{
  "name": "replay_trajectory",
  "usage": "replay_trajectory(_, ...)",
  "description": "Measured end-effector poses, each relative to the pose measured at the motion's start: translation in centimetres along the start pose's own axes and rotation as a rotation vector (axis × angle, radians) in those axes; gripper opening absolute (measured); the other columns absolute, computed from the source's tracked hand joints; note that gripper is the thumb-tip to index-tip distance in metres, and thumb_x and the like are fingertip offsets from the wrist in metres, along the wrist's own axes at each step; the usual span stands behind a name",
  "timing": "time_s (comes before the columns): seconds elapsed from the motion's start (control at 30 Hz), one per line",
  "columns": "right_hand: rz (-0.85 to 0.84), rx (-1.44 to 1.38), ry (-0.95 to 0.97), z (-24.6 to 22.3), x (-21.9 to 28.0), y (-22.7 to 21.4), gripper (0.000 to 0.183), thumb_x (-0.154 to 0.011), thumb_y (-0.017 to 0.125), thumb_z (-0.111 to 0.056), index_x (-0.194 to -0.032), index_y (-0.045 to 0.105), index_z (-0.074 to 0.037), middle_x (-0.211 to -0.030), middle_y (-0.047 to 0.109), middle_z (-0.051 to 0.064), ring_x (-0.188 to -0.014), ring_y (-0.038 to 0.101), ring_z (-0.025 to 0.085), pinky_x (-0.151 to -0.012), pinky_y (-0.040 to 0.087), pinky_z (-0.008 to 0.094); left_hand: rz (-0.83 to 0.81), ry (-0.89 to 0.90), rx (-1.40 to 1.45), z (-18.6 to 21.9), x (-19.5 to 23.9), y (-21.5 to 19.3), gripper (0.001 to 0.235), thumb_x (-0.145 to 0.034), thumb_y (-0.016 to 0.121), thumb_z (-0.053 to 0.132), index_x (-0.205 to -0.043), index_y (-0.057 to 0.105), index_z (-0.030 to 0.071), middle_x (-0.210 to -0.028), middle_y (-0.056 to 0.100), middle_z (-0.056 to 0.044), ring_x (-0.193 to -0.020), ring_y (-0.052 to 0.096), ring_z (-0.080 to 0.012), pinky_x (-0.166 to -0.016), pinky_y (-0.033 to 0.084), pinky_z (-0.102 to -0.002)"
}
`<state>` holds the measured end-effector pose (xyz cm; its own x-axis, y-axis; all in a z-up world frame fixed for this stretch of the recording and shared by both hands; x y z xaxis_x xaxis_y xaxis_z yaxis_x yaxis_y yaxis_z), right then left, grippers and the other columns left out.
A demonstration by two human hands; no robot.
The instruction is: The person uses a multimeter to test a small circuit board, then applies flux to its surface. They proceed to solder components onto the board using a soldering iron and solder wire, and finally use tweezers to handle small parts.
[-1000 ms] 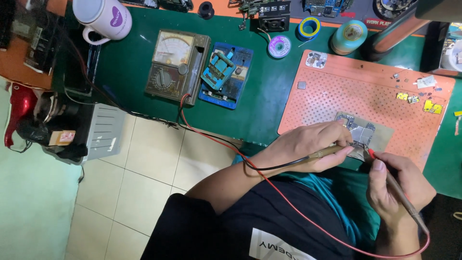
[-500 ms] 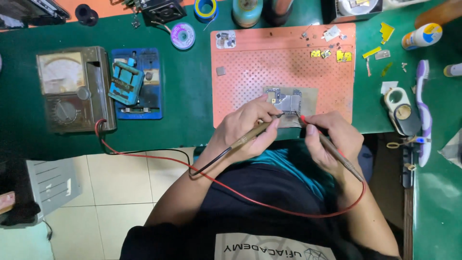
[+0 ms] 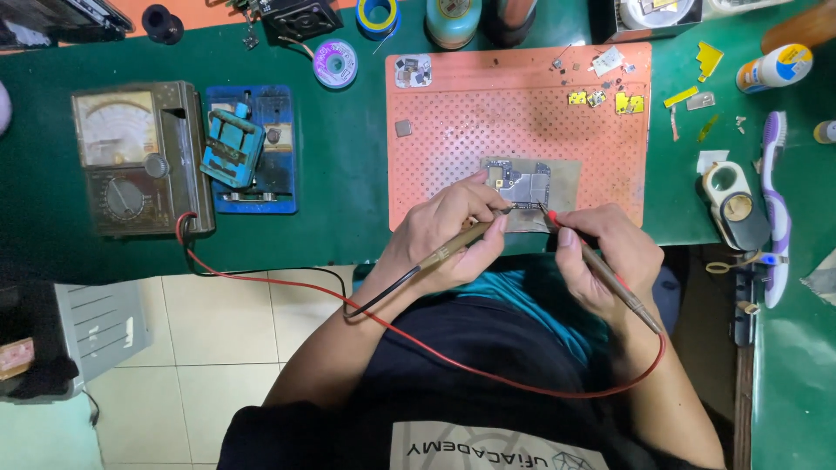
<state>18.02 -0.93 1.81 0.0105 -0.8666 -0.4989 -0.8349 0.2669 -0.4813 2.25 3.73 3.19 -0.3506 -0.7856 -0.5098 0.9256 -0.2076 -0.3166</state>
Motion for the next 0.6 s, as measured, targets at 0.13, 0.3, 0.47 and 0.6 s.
replay_trajectory(0.13, -0.073, 0.105, 0.047, -0.8, 0.2, 0.1, 0.012, -0.085, 0.053, -0.009, -0.087, 0.062, -0.001, -0.072, 0.057, 0.01, -0.06, 0.053, 0.023, -0.055, 0.041, 0.027, -0.023, -0.026, 0.012, 0.5, 0.0, -0.3, 0.012, -0.077, 0.056, 0.005, -0.077, 0.044, 0.002, -0.079, 0.057, -0.009, -0.075, 0.061, -0.0256, -0.089, 0.046, -0.04)
replay_trajectory(0.3, -0.131, 0.219, 0.111, -0.5, 1.1, 0.7, 0.016, -0.092, 0.051, -0.007, -0.092, 0.062, 0.004, -0.084, 0.06, 0.013, -0.076, 0.057, 0.024, -0.072, 0.042, 0.03, -0.129, -0.23, -0.021, -0.5, 1.0, -0.3, 0.011, -0.08, 0.051, 0.013, -0.088, 0.047, 0.006, -0.086, 0.057, 0.0, -0.107, 0.055, -0.0299, -0.088, 0.05, -0.033)
replay_trajectory(0.47, -0.076, 0.149, 0.069, -0.8, 1.0, 0.6, 0.016, -0.093, 0.051, -0.001, -0.091, 0.061, 0.011, -0.082, 0.059, 0.019, -0.071, 0.055, 0.024, -0.068, 0.042, 0.03, -0.102, -0.142, 0.016, 0.2, 0.5, -0.4, 0.01, -0.08, 0.049, 0.009, -0.078, 0.04, 0.006, -0.083, 0.055, -0.006, -0.078, 0.06, -0.0247, -0.097, 0.043, -0.042)
replay_trajectory(0.6, -0.083, 0.171, 0.093, -0.9, 1.0, 0.6, 0.014, -0.093, 0.051, -0.001, -0.091, 0.061, 0.009, -0.082, 0.059, 0.017, -0.072, 0.055, 0.023, -0.068, 0.042, 0.029, -0.116, -0.161, 0.013, 0.1, 0.5, -0.4, 0.01, -0.08, 0.048, 0.011, -0.077, 0.04, 0.007, -0.084, 0.055, -0.006, -0.088, 0.06, -0.028, -0.094, 0.045, -0.04)
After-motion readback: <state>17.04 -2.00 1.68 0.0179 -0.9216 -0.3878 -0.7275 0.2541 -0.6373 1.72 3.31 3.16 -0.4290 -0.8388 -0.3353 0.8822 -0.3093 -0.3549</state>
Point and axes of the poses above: each hand's wrist, its own x-axis away from the middle knuckle, its own y-axis out of the palm, z = x × y, the point moved 6 cm from there along -x, towards the middle knuckle
